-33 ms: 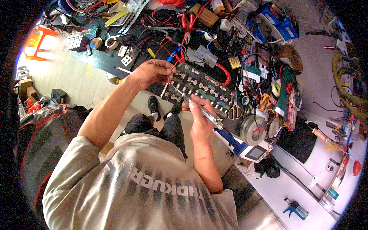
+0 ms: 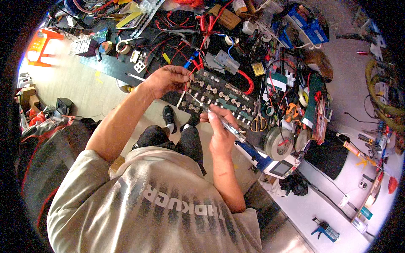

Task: The person solders wires and connectors onto a battery pack assembly using a soldering iron, handling wires and a small circuit board component.

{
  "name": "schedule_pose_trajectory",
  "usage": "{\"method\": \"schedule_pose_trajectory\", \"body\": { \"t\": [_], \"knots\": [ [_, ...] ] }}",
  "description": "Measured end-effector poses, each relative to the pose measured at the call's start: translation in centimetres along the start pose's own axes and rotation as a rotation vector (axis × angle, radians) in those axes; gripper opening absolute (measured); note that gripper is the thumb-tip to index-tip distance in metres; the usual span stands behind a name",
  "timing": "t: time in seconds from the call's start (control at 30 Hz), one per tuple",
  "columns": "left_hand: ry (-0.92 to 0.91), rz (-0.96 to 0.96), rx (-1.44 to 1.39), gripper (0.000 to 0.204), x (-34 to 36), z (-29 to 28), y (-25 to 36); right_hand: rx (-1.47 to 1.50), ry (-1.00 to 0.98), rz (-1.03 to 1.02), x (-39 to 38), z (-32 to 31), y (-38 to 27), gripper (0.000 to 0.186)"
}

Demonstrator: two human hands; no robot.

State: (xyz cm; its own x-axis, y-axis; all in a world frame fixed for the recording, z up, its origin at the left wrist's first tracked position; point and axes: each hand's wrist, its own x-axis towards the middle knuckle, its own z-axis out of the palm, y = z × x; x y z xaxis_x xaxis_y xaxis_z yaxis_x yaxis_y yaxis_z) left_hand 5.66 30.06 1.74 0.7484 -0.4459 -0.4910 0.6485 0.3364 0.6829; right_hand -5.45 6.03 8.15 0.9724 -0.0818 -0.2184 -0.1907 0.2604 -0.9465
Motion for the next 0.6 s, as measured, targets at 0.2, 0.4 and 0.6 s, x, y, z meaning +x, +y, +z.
{"method": "schedule_pose_trajectory", "body": {
  "t": [0.2, 0.4, 0.6],
  "knots": [
    [-0.059, -0.016, -0.036, 0.018, 0.47, -0.94, -0.23, -0.012, -0.010, -0.009, 0.02, 0.24, -0.14, 0.024],
    [-0.043, -0.018, -0.045, 0.019, 0.52, -0.80, 0.05, -0.035, -0.024, -0.013, -0.05, 0.47, -0.20, 0.025],
    [-0.029, -0.013, -0.026, 0.020, 0.31, -0.78, 0.38, -0.075, -0.023, -0.036, -0.18, 0.68, -0.23, 0.023]
  ]
}}
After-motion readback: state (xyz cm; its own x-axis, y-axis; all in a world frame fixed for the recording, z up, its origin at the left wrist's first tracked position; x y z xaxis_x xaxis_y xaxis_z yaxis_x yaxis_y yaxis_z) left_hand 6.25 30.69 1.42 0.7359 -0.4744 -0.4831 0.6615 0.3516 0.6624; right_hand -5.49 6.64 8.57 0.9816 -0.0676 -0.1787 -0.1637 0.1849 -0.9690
